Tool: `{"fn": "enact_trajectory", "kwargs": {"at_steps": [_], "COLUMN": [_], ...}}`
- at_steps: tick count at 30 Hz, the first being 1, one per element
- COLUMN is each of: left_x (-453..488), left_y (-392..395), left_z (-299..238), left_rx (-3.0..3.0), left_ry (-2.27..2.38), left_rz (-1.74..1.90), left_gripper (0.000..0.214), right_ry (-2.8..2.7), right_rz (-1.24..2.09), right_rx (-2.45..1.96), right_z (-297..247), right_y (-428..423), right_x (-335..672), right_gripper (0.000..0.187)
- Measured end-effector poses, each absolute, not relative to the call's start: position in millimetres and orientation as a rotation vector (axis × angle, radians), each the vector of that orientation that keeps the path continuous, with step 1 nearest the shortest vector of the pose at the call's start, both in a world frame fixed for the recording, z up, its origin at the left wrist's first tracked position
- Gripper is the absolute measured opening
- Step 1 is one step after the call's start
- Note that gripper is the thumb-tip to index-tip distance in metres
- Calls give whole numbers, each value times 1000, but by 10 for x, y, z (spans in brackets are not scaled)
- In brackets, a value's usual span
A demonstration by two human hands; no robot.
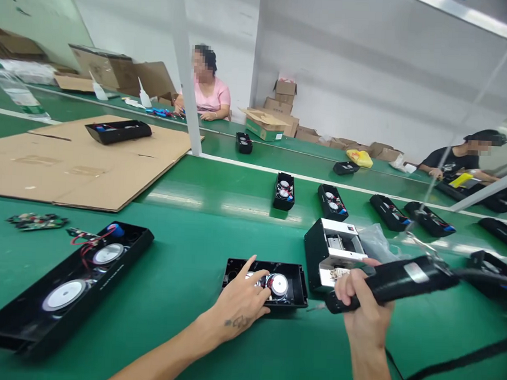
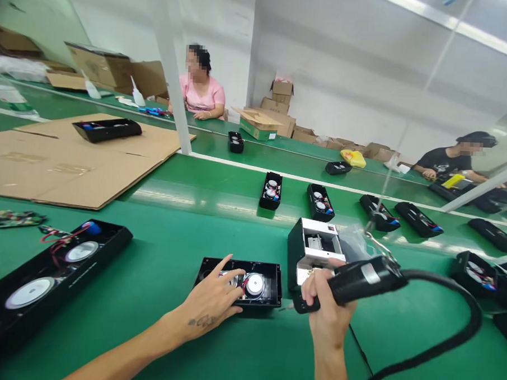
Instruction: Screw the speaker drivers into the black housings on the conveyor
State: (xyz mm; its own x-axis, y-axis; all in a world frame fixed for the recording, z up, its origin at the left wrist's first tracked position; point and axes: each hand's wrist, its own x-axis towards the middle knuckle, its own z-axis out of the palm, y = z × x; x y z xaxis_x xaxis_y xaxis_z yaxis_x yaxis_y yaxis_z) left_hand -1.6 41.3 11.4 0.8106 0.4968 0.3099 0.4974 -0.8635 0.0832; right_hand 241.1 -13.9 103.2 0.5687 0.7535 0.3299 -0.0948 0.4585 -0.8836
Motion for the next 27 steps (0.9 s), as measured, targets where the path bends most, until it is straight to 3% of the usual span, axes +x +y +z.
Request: {"fn": "enact_trajectory", "kwargs": {"at_steps": [7, 27], "left_x": [-30, -15], "left_y": [420, 399], "left_z": [53, 56], "left_rx": [-3042, -3058], "left_ry": [-819, -834], "left_rz": [-558, -563], "left_gripper": [22, 22], "right_ry": [-862, -1041], "right_rz": [673, 746], "right_rx": [-822, -948], "right_z": [858, 507], "right_y": [-92, -70], "right_x": [1892, 1703], "right_gripper": [31, 19]}}
